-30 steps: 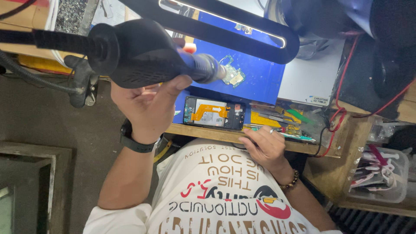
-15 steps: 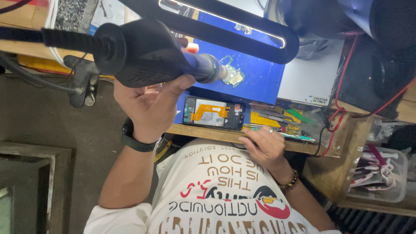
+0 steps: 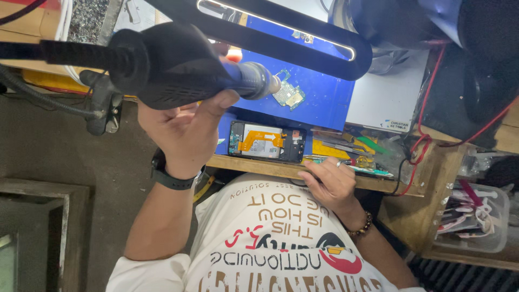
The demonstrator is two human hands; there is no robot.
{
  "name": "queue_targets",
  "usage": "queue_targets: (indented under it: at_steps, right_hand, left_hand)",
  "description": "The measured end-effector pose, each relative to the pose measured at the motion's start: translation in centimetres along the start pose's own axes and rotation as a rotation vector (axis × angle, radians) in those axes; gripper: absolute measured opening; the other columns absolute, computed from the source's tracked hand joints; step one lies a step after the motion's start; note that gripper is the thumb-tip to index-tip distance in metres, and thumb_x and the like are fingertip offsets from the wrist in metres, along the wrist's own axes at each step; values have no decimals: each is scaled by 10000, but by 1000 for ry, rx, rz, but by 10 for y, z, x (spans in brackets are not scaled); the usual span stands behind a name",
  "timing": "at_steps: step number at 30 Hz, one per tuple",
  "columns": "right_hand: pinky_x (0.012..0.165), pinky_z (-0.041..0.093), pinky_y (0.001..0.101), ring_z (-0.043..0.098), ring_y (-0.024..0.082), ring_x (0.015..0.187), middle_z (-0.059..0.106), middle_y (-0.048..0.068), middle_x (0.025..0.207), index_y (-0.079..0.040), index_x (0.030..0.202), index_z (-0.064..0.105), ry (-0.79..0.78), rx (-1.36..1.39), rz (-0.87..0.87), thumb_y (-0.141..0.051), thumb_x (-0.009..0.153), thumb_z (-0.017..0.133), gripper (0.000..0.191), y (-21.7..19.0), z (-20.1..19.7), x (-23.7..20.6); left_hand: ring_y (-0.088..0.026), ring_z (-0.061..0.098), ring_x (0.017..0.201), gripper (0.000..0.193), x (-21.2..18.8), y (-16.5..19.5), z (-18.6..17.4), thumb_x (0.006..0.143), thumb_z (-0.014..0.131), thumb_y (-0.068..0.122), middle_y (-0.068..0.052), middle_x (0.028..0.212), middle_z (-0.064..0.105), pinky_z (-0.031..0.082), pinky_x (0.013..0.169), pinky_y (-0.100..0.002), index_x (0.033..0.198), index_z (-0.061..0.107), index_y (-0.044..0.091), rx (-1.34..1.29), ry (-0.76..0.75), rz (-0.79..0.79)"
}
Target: The person cleans a small circuit board with a toothbrush and then applies heat to it with a heat gun at a workbench.
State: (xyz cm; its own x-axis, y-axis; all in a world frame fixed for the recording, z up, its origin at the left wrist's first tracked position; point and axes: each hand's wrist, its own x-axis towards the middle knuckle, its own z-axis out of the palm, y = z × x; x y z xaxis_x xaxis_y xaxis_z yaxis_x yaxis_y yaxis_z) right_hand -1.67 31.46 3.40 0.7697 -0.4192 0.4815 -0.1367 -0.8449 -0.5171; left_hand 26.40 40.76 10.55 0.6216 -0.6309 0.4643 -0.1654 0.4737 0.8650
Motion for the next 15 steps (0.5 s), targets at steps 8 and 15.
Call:
queue_targets:
  at_steps: [8, 15]
  right_hand:
    - [538, 424, 346, 560, 227, 589, 600, 87, 685, 15, 975, 707, 2, -10, 3, -64, 798, 867, 251, 0, 0, 0]
    - [540, 427, 343, 561, 223, 591, 603, 85, 691, 16, 985, 704, 2, 0, 0, -60, 801, 869, 258, 0, 0, 0]
  left_hand:
    - [-203, 731, 1145, 342, 0, 0, 4, 971, 832, 4, -112, 1185, 735, 611, 1059, -344, 1264, 656, 1, -122, -5, -19]
    - [-219, 742, 1139, 278, -3, -1, -2, 990, 833, -36, -132, 1174, 742, 587, 1044, -345, 1215, 668, -28, -67, 5, -10]
